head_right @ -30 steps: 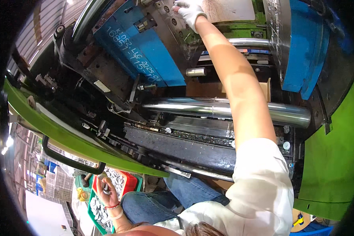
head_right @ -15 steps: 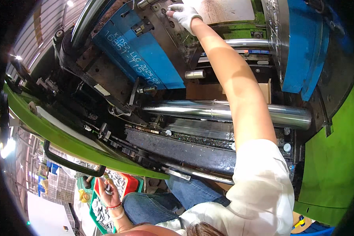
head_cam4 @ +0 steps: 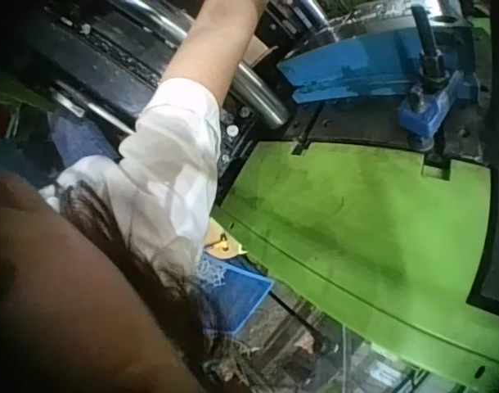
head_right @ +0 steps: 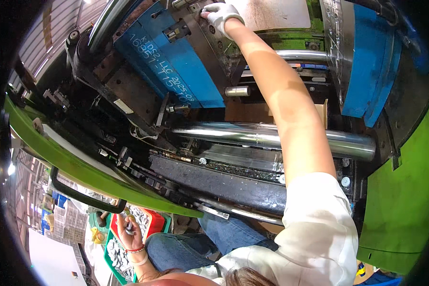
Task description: Assembling electronic or industrial components by placing parts into a machine and using a mallet to secure them.
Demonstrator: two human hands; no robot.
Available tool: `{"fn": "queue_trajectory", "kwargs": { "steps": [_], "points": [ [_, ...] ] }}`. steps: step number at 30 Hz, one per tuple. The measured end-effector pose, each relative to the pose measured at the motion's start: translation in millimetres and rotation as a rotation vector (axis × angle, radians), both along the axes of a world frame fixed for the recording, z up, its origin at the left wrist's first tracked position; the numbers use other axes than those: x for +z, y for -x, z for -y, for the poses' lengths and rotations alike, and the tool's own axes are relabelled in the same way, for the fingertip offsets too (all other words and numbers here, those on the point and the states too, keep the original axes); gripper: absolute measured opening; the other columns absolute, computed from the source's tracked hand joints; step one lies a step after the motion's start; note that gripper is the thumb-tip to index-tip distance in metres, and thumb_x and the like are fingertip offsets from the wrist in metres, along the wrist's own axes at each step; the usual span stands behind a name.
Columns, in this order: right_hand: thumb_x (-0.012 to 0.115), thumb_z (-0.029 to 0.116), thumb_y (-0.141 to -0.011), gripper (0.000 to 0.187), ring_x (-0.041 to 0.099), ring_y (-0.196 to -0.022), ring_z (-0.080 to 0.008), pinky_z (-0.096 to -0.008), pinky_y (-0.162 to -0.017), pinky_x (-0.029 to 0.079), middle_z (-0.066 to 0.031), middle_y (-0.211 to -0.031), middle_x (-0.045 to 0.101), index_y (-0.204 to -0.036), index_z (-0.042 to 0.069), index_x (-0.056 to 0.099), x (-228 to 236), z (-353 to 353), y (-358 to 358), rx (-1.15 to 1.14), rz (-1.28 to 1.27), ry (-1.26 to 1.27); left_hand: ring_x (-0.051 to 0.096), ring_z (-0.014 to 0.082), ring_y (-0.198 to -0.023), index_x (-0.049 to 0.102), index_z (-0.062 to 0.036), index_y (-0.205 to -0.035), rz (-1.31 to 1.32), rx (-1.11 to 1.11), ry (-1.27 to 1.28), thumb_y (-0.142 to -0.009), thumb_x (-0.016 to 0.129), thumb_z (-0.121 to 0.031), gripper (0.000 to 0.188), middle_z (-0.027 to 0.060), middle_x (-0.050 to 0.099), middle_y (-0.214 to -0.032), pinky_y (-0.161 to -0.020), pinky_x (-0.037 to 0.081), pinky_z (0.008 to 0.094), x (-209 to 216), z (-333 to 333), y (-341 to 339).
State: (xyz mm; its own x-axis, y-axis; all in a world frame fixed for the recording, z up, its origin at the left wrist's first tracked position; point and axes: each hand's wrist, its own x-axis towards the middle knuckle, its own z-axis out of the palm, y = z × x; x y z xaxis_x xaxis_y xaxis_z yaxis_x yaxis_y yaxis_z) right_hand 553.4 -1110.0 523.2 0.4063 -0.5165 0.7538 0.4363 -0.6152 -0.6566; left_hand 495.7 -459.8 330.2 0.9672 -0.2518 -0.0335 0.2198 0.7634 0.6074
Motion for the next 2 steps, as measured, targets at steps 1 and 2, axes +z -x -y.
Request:
{"fn": "queue_trajectory", "kwargs": {
  "steps": [1,2],
  "points": [
    [0.069,0.020,-0.081,0.027,0.060,-0.081,-0.0142,-0.0275,-0.075,0.048,-0.0078,-0.093,0.068,-0.104,0.007,0.067,1.6,-3.4,-0.4,-0.036,-0.009,0.003,0.057,0.0146,-0.072,0.058,-0.0009,-0.103,0.013,-0.012,-0.002,-0.092,0.055,-0.015,0.018,0.0078,0.059,-0.081,-0.071,0.056,0.0263,-0.1,-1.4,1.4],
    [0.069,0.022,-0.081,0.027,0.061,-0.083,-0.0153,-0.0277,-0.076,0.047,-0.0093,-0.094,0.068,-0.104,0.008,0.067,2.8,-3.0,-1.3,-0.076,-0.017,0.006,0.057,0.0146,-0.072,0.058,-0.0009,-0.103,0.013,-0.014,0.001,-0.092,0.055,-0.015,0.018,0.0078,0.059,-0.081,-0.071,0.056,0.0263,-0.4,-1.8,2.2]
  ]
}}
